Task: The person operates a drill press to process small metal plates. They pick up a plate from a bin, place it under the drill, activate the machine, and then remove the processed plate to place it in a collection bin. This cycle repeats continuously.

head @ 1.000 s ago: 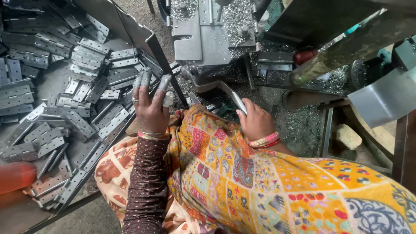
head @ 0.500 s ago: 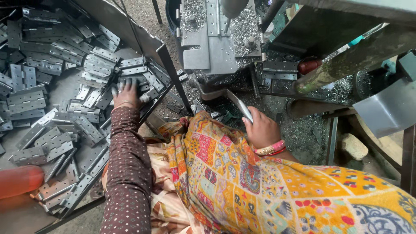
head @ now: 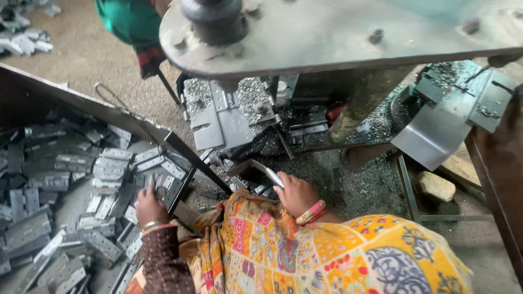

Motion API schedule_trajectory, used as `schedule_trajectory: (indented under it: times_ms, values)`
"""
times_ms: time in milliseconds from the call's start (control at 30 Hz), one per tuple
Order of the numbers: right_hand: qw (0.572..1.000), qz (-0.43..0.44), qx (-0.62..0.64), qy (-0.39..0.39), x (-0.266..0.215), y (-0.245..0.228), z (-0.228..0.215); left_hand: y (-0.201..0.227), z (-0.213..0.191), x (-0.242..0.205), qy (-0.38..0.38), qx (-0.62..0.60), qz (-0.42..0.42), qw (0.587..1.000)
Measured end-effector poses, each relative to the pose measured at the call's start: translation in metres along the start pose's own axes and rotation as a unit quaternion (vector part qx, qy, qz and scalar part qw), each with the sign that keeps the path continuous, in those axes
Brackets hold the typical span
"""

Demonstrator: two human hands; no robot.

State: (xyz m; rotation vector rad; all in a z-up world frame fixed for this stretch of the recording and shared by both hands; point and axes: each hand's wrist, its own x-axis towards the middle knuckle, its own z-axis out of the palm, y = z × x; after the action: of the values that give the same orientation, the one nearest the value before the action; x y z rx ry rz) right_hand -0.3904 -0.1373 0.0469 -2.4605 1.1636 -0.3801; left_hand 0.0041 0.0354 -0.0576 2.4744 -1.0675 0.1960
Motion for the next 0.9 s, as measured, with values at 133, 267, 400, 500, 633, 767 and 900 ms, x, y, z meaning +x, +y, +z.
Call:
schedule_trajectory:
  times_ms: [133, 267, 400, 500, 633, 767, 900]
  values:
    - [1.000, -0.006, 0.005, 0.004, 0.001, -0.003, -0.003, 0.065, -0.027, -0.012, -0.033, -0.022, -0.021, 0.999]
    - [1.000, -0.011, 0.008, -0.004, -0.001, -0.002, -0.004, 0.141, -0.064, 0.006, 0.068, 0.044, 0.056, 0.995]
    - [1.000, -0.025, 0.010, 0.002, 0.001, 0.001, -0.003, 0.223, -0.085, 0.046, 0.088, 0.165, 0.112, 0.976]
    - [0.999, -0.021, 0.035, -0.018, -0.004, 0.003, -0.002, 0.258, -0.086, 0.055, -0.067, 0.242, 0.173, 0.952]
    - [0.998, -0.044, 0.042, 0.025, 0.001, 0.004, -0.008, 0.265, -0.079, 0.060, -0.092, 0.136, 0.104, 0.981]
    - [0.998, -0.042, 0.006, -0.051, -0.004, 0.001, -0.009, 0.250, -0.071, 0.045, -0.079, 0.158, 0.106, 0.979]
    - [0.982, 0.025, -0.068, -0.175, 0.014, 0.000, -0.009, 0.270, -0.068, 0.022, -0.052, 0.214, 0.184, 0.958]
